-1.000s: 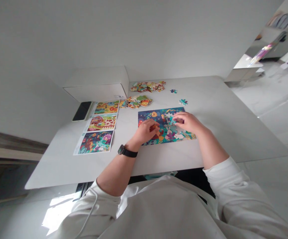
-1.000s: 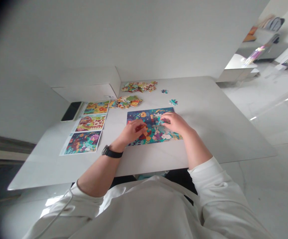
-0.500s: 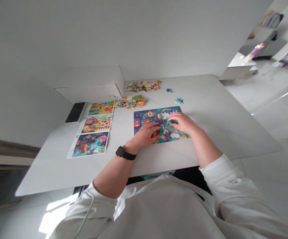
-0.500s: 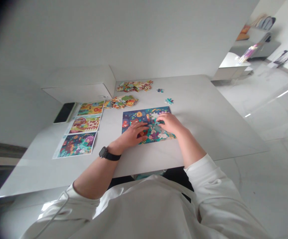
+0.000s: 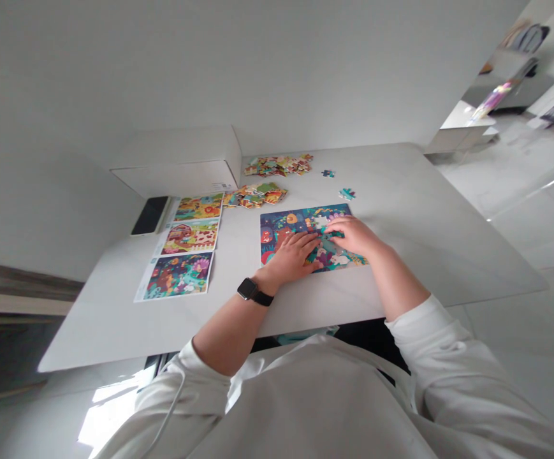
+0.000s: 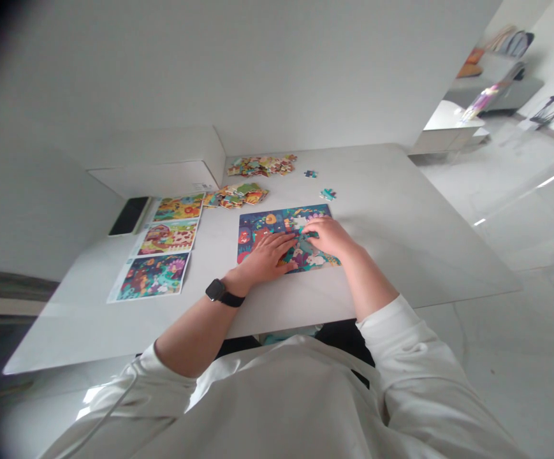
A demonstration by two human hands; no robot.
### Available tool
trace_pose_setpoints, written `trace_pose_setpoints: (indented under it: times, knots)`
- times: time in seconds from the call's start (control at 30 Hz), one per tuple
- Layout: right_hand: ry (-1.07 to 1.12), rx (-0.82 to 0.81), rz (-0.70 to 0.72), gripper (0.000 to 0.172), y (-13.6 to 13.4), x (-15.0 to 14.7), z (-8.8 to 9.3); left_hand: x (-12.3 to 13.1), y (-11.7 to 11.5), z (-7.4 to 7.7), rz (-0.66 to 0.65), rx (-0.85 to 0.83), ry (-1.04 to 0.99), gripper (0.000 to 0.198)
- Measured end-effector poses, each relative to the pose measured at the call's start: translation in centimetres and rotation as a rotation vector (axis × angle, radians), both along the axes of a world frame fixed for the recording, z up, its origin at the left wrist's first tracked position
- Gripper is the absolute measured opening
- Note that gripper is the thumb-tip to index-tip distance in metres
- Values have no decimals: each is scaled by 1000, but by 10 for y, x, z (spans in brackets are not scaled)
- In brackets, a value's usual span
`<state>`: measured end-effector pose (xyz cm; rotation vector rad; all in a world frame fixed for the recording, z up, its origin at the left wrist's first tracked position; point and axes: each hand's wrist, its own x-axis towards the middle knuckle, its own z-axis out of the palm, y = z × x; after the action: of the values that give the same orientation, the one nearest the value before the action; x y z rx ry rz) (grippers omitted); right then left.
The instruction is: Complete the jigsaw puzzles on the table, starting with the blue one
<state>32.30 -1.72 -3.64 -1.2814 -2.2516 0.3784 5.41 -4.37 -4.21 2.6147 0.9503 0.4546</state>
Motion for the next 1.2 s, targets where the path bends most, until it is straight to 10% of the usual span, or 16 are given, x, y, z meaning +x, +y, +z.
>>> trace_pose_setpoints:
  times: [1.2]
  knots:
    - [-342, -116, -89, 28, -25, -12, 21, 16, -5, -3, 65, 161, 147, 69]
